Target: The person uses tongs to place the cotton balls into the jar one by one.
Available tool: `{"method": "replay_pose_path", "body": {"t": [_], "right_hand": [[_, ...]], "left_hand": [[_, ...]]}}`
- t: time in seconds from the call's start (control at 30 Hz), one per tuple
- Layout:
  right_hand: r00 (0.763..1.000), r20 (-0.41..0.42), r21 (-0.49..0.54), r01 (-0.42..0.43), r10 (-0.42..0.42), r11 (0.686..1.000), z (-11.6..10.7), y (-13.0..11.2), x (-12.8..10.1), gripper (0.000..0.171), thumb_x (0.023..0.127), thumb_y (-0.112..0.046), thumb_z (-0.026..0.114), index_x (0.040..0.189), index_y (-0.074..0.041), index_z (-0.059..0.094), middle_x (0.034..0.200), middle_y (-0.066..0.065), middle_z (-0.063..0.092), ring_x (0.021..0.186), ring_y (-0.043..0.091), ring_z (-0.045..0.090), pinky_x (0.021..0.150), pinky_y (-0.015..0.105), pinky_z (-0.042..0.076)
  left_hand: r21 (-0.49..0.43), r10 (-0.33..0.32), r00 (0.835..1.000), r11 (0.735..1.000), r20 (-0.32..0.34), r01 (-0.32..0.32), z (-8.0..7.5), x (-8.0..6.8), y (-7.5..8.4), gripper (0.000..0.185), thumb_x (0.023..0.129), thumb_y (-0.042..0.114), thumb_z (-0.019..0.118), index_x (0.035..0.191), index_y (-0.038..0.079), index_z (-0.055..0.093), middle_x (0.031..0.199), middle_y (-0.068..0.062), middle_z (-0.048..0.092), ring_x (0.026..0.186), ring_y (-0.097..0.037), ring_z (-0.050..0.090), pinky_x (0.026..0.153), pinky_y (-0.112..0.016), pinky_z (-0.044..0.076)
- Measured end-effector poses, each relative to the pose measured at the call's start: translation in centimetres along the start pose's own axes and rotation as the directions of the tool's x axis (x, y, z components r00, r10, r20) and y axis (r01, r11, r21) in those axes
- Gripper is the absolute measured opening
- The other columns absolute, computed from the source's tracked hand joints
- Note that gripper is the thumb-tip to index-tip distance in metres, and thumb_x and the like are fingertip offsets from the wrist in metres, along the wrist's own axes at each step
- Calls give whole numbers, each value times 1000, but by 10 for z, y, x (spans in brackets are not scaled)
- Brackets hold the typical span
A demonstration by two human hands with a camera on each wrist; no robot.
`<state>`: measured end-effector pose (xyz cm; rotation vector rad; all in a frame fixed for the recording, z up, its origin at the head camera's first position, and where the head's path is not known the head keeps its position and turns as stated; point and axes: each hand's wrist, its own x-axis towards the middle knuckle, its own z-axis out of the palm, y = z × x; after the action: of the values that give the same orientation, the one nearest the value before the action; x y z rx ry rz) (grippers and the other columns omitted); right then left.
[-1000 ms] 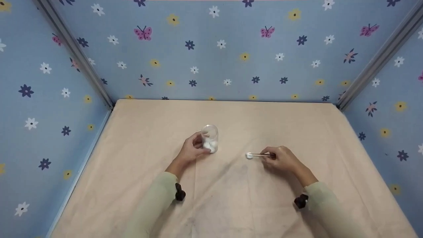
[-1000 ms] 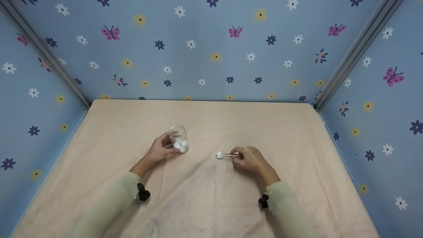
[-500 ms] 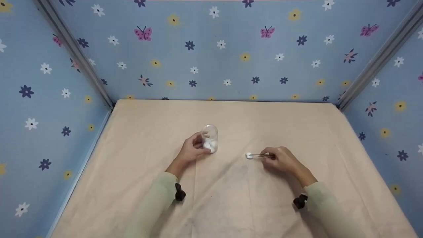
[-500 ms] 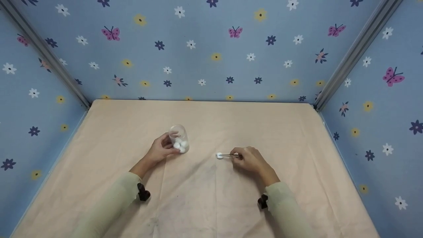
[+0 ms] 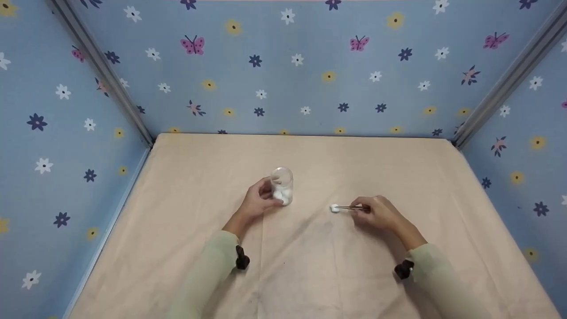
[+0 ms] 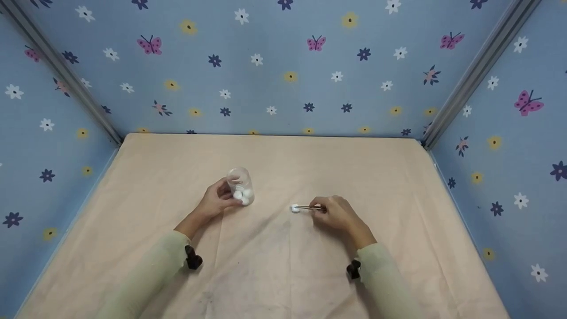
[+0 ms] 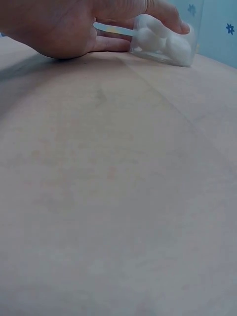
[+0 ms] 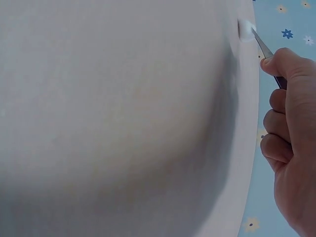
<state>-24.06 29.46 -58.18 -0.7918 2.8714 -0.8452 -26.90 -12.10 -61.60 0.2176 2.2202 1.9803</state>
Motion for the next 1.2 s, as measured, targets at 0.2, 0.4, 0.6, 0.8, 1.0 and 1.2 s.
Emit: {"method": "replay_pose_path", "body": {"t": [0.2,0.4,0.6,0.8,1.0,1.2], "right_hand": [[999,-20,3,26,-26,1000,-2,0,1,12,101,-11,81,112,-13,85,77,0,70,67,5,45,63,22,37],[999,-34,4,40,-40,999,-6,-2,4,13,100,-9,80,112,-11,85,79,3,74,68,5,45,65,23,38],[996,-63,-8,68,-69,998,-12,-4,9,17,97,-3,77,111,-9,85,77,3,73,67,4,45,64,23,38],[989,-95,-1,115,-115,993,-17,-5,16,17,96,0,78,110,-9,84,73,4,71,64,1,43,62,22,38],[987,-106,-2,119,-118,993,-23,-8,22,18,97,-1,77,111,-9,84,69,4,69,61,-1,41,60,22,36],[983,-124,11,138,-135,990,-32,-11,26,16,100,-2,76,112,-7,84,69,5,69,59,-2,36,57,22,32]], "left_hand": [[6,15,1000,1000,9,-15,-1,1,0,78,91,-10,86,162,0,54,155,-28,64,150,-41,62,129,-45,54],[-2,23,1000,1000,21,-23,-1,2,-1,78,91,-11,86,161,-1,54,154,-28,64,151,-41,62,130,-47,53],[7,29,999,1000,18,-29,-1,2,-2,76,91,-11,86,160,-2,55,153,-29,64,150,-42,62,129,-46,54],[6,26,1000,1000,11,-26,-1,2,-2,75,91,-11,86,159,-2,56,152,-28,65,149,-41,63,129,-46,55],[1,32,999,999,5,-32,-1,1,-2,75,90,-13,86,158,-3,57,150,-29,66,147,-40,64,128,-45,56],[0,30,999,1000,15,-30,0,1,-1,75,90,-12,86,159,-2,56,152,-28,65,149,-40,63,128,-44,55]]}}
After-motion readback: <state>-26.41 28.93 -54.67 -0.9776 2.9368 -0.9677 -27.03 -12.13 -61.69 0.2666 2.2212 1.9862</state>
